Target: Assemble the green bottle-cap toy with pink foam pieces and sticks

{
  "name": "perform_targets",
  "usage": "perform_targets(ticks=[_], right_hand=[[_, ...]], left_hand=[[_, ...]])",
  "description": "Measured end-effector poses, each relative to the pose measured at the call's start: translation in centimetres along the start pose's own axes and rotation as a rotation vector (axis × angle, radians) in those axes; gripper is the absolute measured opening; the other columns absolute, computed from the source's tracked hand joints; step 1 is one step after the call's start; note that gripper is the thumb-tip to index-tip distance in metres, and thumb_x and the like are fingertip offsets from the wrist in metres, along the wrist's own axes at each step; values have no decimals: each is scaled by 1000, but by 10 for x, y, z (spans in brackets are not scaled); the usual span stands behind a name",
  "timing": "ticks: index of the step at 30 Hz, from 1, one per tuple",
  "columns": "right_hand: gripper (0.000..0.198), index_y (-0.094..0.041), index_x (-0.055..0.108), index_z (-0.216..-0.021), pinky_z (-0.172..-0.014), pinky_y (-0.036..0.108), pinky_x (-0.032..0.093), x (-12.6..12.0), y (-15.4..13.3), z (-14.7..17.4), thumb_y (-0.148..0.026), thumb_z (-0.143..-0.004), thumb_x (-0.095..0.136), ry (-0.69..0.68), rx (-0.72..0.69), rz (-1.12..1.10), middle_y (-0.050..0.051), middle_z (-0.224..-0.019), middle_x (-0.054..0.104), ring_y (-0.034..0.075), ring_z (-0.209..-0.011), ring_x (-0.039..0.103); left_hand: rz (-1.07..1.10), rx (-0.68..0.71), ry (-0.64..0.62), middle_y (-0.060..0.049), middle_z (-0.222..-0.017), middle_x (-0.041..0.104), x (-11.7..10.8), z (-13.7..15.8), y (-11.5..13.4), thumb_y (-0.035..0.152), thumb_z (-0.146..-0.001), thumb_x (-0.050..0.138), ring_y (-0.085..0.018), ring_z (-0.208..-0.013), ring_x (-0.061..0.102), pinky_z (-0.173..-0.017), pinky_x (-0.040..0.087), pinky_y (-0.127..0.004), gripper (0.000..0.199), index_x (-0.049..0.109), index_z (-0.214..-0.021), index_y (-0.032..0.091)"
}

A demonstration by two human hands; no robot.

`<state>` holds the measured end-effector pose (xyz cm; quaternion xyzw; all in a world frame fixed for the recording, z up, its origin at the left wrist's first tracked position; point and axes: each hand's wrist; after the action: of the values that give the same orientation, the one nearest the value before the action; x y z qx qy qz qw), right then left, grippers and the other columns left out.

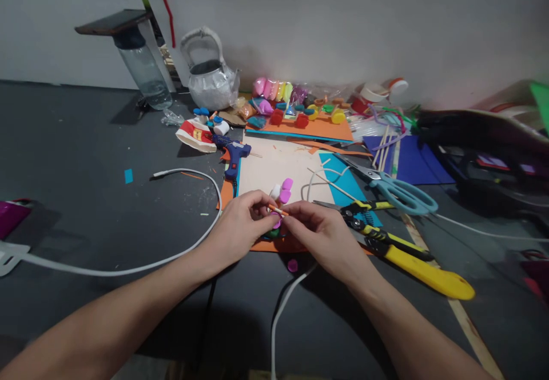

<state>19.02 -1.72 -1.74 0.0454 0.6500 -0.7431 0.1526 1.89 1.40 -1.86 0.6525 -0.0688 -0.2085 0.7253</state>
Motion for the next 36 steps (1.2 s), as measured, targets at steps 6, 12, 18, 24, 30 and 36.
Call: perform_targets(ticks=[6,12,18,24,30,36], right_hand=[[23,-18,69,-92,-54,23,46,-5,1,-1,-37,-84,61,-24,-19,15,2,-76,69,12,-62,59],[23,-17,71,-92,-52,22,41,-5,0,0,-35,-85,59,-18,-42,45,1,-71,67,11,-59,54],[24,-17,73,-94,-56,23,44,-4,-1,0,-36,-85,59,-10,-47,61,2,-74,70,13,-64,59],[27,-17,70,-98,-60,26,49,-6,4,-1,-37,-87,56,-15,-35,70,2,-76,72,15,-66,64],[25,-18,71,-98,-61,27,46,-6,4,0,-37,-88,57,15,-66,169,2,-76,71,16,-66,62],[18,-20,72,-90,-65,26,44,-4,6,-1,-33,-89,58,51,-118,247,0,-75,69,15,-69,59]], left_hand=[[-26,37,6,1,-80,62,-1,0,-3,22,-80,65,-13,-74,56,-69,43,-26,10,67,-88,17],[-47,60,29,-1,-85,63,-1,-2,-3,21,-80,65,-15,-76,58,-71,44,-28,8,68,-86,17],[-34,40,34,-2,-83,65,0,-2,-1,21,-80,65,-16,-77,60,-72,46,-28,6,67,-84,16],[-3,19,-43,-3,-88,70,-5,3,2,23,-81,66,-17,-82,64,-74,49,-28,15,69,-95,17],[-24,16,-5,-3,-91,69,-7,2,1,25,-84,64,-16,-83,62,-76,47,-27,15,70,-96,17],[-6,1,-11,-1,-82,68,-6,1,-1,27,-85,63,-14,-75,60,-70,46,-26,13,68,-91,16]])
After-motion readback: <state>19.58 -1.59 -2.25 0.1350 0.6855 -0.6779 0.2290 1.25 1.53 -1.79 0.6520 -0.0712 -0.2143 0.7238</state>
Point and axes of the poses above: each hand's wrist, its own z-axis away from the middle knuckle, its own x-axis out of the palm, y = z × x
